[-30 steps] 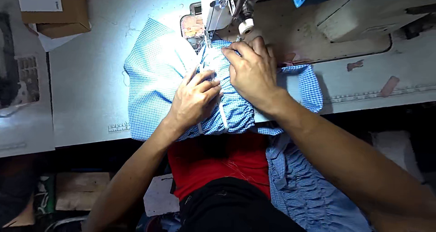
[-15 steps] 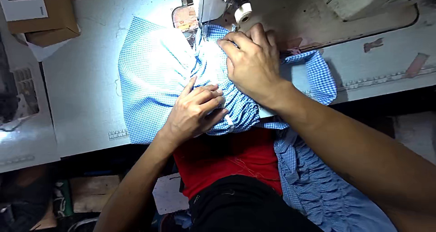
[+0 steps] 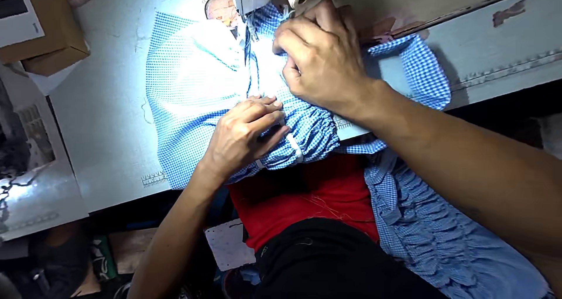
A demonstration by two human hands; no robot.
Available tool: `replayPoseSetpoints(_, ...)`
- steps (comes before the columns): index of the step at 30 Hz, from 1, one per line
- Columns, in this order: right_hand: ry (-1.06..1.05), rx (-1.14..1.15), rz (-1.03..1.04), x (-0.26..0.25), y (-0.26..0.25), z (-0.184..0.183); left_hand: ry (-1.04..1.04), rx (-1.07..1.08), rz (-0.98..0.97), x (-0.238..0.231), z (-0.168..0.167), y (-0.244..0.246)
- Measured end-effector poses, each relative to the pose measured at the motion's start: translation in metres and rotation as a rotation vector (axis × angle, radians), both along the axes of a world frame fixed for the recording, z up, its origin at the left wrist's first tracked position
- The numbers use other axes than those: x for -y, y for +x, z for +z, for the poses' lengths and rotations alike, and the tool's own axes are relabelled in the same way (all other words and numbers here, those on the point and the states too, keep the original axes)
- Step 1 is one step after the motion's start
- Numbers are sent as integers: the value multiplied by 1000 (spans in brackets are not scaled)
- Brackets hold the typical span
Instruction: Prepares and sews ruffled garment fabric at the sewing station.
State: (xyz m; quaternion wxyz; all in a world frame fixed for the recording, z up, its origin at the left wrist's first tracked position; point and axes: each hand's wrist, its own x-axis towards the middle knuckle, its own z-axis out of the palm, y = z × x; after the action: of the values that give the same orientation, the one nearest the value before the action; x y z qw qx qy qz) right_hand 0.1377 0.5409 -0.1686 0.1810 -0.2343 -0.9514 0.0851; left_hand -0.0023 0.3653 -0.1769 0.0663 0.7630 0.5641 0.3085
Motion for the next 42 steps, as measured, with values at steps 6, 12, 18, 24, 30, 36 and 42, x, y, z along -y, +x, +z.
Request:
replayPoseSetpoints(6,-6,65,7,-1,2,7,6,12,-42,-2,0,-4)
replayPoseSetpoints(12,-21,96,67,0,6,14,4,18,-31,-3,1,-7)
replayPoseSetpoints(18,47,87,111,7,9,14,-29,40,21,-1,4,1)
replayPoseSetpoints(24,40,139,77,9,10,15,-42,25,150,1,7,16)
replayPoseSetpoints(30,63,107,74,10,10,12,-90,-2,258,2,11,29)
replayPoseSetpoints(36,51,85,56,12,12,11,-102,-21,264,3,12,28)
replayPoseSetpoints(42,50,93,37,9,13,12,-68,14,252,2,9,28)
